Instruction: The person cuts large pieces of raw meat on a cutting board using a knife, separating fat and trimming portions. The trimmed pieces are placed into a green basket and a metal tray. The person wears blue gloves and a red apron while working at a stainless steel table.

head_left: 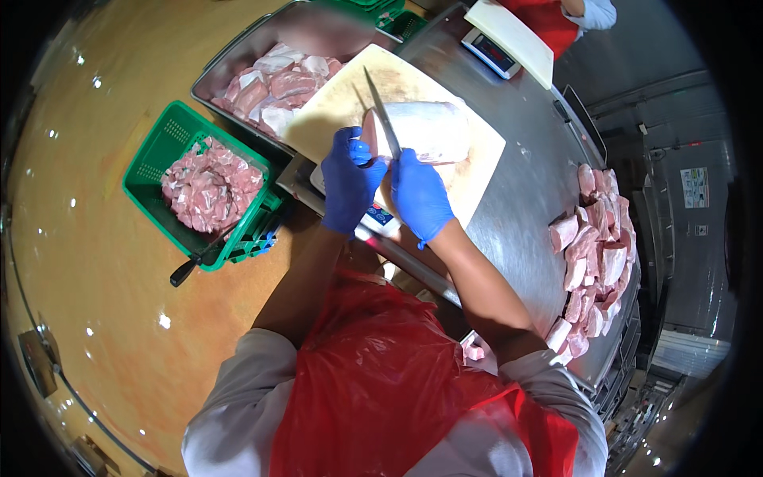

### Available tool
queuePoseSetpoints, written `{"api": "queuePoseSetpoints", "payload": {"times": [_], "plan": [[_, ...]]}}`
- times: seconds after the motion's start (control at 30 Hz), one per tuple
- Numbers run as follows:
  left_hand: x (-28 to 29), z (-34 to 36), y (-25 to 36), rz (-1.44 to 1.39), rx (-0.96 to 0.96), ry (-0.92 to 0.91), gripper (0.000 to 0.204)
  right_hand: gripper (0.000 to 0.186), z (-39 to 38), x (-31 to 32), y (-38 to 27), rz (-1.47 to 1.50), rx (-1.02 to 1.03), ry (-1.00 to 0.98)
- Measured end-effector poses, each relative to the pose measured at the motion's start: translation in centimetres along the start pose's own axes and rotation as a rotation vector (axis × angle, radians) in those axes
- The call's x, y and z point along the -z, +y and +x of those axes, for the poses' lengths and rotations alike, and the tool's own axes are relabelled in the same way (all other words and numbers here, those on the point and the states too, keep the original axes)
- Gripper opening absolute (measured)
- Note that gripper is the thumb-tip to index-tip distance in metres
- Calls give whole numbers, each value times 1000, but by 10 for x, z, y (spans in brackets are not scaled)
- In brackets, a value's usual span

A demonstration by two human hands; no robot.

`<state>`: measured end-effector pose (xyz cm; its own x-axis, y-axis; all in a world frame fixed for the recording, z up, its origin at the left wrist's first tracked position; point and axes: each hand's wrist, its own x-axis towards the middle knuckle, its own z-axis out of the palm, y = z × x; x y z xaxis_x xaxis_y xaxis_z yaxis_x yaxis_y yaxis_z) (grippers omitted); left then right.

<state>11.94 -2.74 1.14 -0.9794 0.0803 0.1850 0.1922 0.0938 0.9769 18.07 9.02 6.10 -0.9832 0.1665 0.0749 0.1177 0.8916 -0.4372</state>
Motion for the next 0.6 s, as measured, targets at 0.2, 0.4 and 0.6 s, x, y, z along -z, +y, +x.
{"api": "queuePoseSetpoints", "payload": {"times": [0.2,0.4,0.6], "plan": [[-1,-10,5,10,-11,11,46,20,-94,12,25,-201,-141,-223],[-1,1,-8,172,-243,43,32,17,-147,76,29,-268,-161,-360],[-6,28,7,141,14,-119,30,15,-110,63,1,-92,-206,-47]]}}
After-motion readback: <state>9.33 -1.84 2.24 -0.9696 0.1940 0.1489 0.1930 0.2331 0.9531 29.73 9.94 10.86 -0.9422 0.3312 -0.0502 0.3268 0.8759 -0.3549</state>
